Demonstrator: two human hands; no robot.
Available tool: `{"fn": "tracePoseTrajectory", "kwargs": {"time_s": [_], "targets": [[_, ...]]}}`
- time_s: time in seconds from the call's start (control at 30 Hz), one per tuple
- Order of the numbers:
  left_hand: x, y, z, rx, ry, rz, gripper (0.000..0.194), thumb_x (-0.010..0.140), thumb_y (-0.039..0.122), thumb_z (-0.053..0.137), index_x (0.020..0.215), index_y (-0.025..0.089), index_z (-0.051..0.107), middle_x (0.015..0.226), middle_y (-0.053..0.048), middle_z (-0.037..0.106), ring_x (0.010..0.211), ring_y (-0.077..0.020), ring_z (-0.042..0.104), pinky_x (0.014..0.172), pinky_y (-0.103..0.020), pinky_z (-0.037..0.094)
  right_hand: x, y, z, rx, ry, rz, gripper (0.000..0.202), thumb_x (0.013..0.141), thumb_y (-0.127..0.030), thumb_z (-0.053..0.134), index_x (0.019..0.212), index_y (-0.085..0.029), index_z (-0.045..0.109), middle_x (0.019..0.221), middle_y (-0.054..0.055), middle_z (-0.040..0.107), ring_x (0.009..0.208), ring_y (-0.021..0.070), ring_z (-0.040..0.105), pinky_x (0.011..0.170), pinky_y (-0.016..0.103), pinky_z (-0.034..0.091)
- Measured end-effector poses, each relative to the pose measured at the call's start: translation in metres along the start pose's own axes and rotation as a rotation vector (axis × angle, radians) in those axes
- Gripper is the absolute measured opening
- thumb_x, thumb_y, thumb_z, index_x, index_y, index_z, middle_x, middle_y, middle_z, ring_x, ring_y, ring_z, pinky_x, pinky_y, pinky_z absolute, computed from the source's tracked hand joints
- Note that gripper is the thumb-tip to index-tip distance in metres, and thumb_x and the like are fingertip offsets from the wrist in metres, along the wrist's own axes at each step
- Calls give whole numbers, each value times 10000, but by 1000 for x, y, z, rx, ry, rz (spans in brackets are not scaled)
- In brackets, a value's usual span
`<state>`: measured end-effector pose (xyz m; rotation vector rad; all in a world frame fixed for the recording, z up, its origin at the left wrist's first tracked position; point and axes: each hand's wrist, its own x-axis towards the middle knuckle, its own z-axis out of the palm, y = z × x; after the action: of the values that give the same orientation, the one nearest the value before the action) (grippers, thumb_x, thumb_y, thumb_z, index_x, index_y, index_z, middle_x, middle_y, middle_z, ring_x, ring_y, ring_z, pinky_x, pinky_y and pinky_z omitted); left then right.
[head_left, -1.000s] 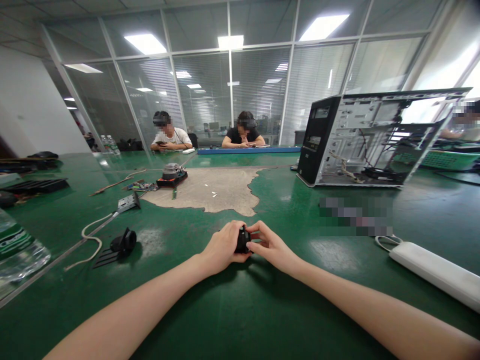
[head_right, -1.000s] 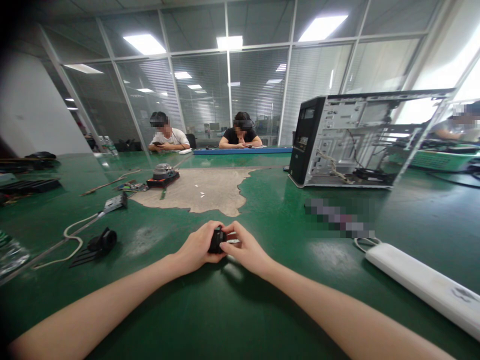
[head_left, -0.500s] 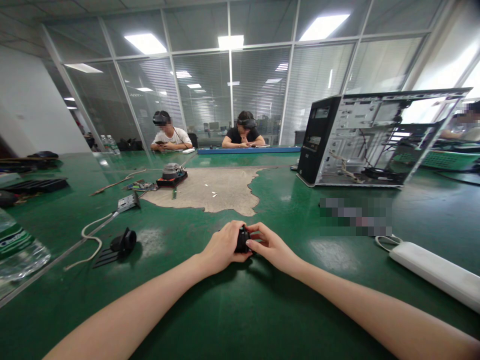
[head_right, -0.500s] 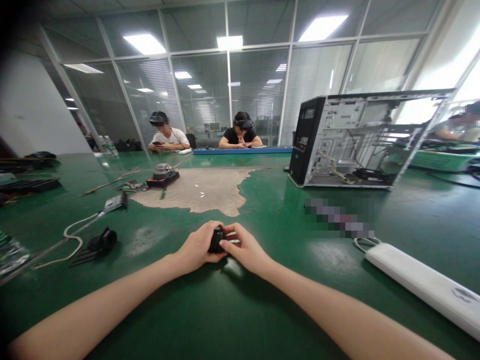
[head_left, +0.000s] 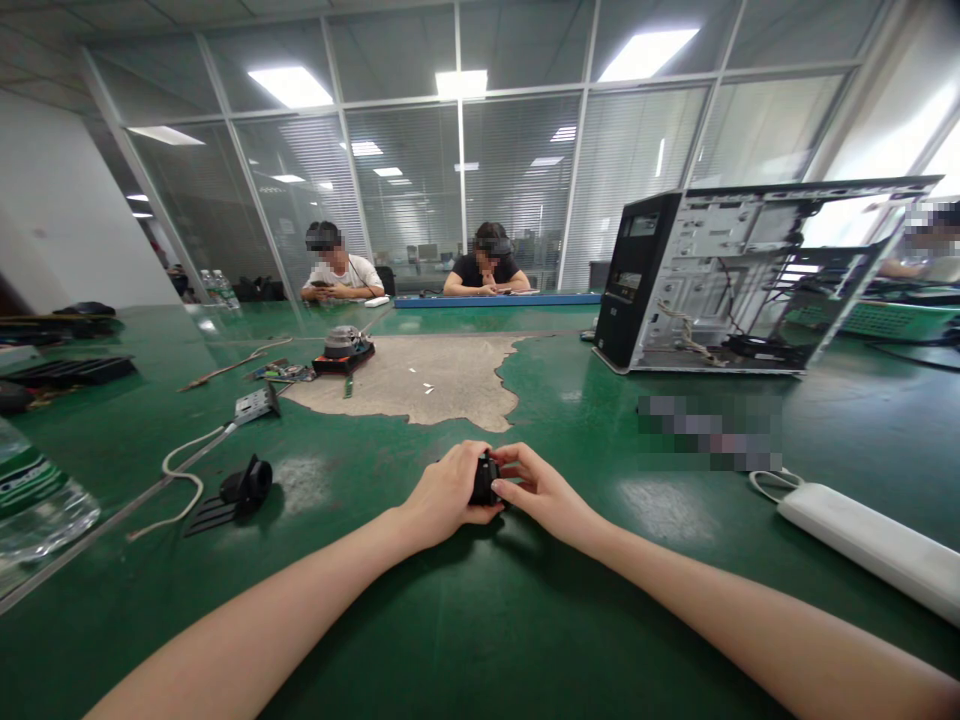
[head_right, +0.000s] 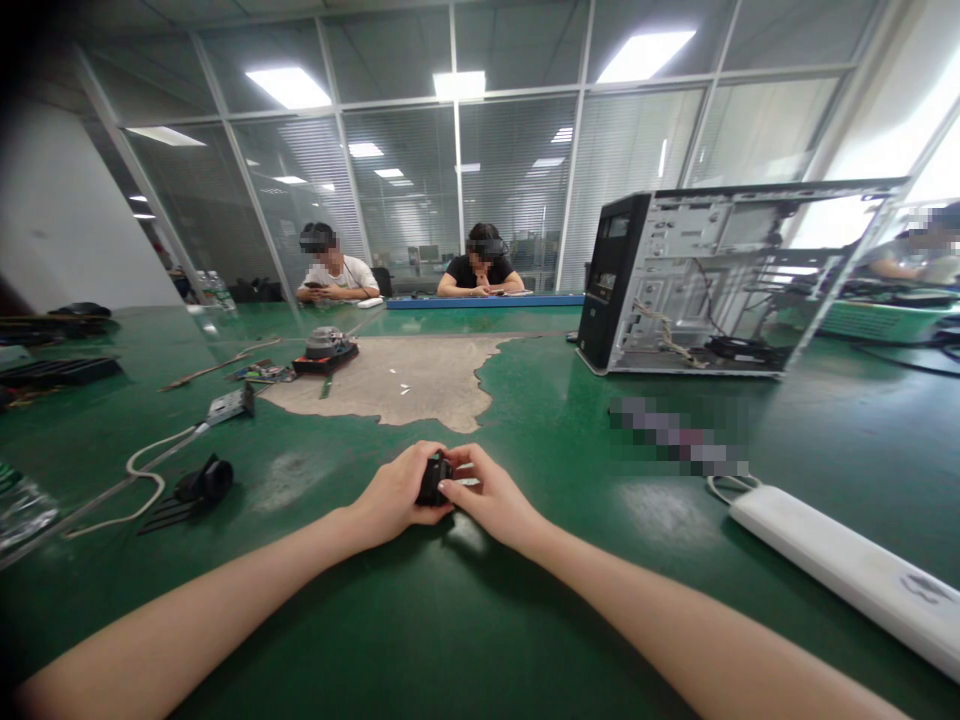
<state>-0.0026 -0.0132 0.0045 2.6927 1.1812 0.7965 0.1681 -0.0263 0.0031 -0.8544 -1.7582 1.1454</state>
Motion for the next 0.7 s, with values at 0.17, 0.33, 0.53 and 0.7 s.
{"fn": "tracePoseTrajectory", "kwargs": {"time_s": [0.17,0.33,0.53,0.7], "targets": [[0,1,-1,-8,-11,-2,526,659,323,600,1094,204,328,1028,-62,483,933,-222,492,747,-359,443,-1,0,-1,12,-30,11,217,757,-278,549,942,-196,471,940,30,539,880,157,556,737,307,482],[-1,1,-1,-5,-7,-9,530,655,312,603,1094,206,327,1034,-62,479,934,-223,491,744,-364,443,-2,-2,0,51,-5,8,228,734,-296,575,914,-200,472,931,21,533,872,155,561,717,293,485],[0,0,0,-20,-8,-11,530,659,325,602,1096,208,328,1029,-62,483,936,-224,491,754,-367,440,-1,-2,0,-2,9,-3,238,748,-269,558,960,-204,471,965,33,528,908,161,546,745,307,487],[0,0,-1,-30,-2,-9,529,660,328,602,1097,206,331,1031,-64,485,940,-225,490,758,-366,438,0,0,0,-27,-7,3,239,763,-252,541,984,-199,468,968,36,537,905,158,544,756,315,486]]}}
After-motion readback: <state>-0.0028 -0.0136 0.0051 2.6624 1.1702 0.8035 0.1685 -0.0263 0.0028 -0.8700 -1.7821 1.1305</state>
